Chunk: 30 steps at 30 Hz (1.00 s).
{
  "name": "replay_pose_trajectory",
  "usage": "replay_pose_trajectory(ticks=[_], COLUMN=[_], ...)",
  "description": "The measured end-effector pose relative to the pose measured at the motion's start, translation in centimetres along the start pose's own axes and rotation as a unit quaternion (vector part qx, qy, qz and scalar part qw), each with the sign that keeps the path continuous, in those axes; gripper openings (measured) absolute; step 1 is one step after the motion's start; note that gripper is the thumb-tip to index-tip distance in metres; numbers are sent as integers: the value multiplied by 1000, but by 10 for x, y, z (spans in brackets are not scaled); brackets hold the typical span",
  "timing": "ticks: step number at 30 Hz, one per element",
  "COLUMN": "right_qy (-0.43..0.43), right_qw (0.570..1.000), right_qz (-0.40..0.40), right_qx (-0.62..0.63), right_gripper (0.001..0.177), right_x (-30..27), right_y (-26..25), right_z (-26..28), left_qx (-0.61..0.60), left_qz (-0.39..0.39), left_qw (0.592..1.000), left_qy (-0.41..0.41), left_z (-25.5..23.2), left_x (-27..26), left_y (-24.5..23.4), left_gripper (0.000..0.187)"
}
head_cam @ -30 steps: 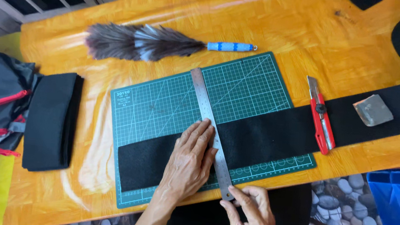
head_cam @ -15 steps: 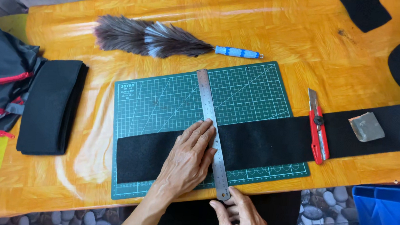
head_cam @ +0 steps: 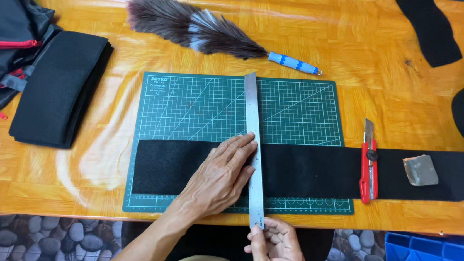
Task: The person measures and cuts a strip of black fabric on a green cutting mat using a metal ruler and a red utility knife. They align the ruler along the fabric and make a straight cut to separate a section.
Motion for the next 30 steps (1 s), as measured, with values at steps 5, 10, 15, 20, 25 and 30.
replay_pose_trajectory(ticks=[5, 10, 15, 20, 25, 30], right_qy=[-345, -429, -422, -393, -321, -240], right_qw=[900, 852, 866, 881, 907, 945], right_qz=[-62, -70, 26, 21, 14, 11], right_qx=[-260, -292, -266, -261, -274, -221], right_gripper=[8, 19, 22, 13, 33, 31], right_x=[-19, -27, -23, -23, -19, -11], right_y=[19, 26, 25, 20, 13, 3], right_z=[72, 77, 68, 59, 53, 53], left_qx=[-99, -129, -70, -74, -102, -129], left_qz=[-28, -67, -92, -101, -101, -101], left_qw=[993, 986, 993, 992, 990, 986], left_qy=[-64, -86, -25, 3, -13, -38], left_z=[9, 17, 13, 13, 16, 19], left_x=[-5, -7, -6, -8, -9, -11], left_y=[-1, 3, 2, 3, 2, 3], left_gripper=[48, 48, 54, 46, 47, 49])
Point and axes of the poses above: each hand's wrist, its own x-axis towards the middle knuckle, its own y-axis out of the palm, z = x × y, the point moved 5 cm from there along x, towards the middle knuckle, and after that the axes turned 13 degrees about y, right-handed, at the moved point
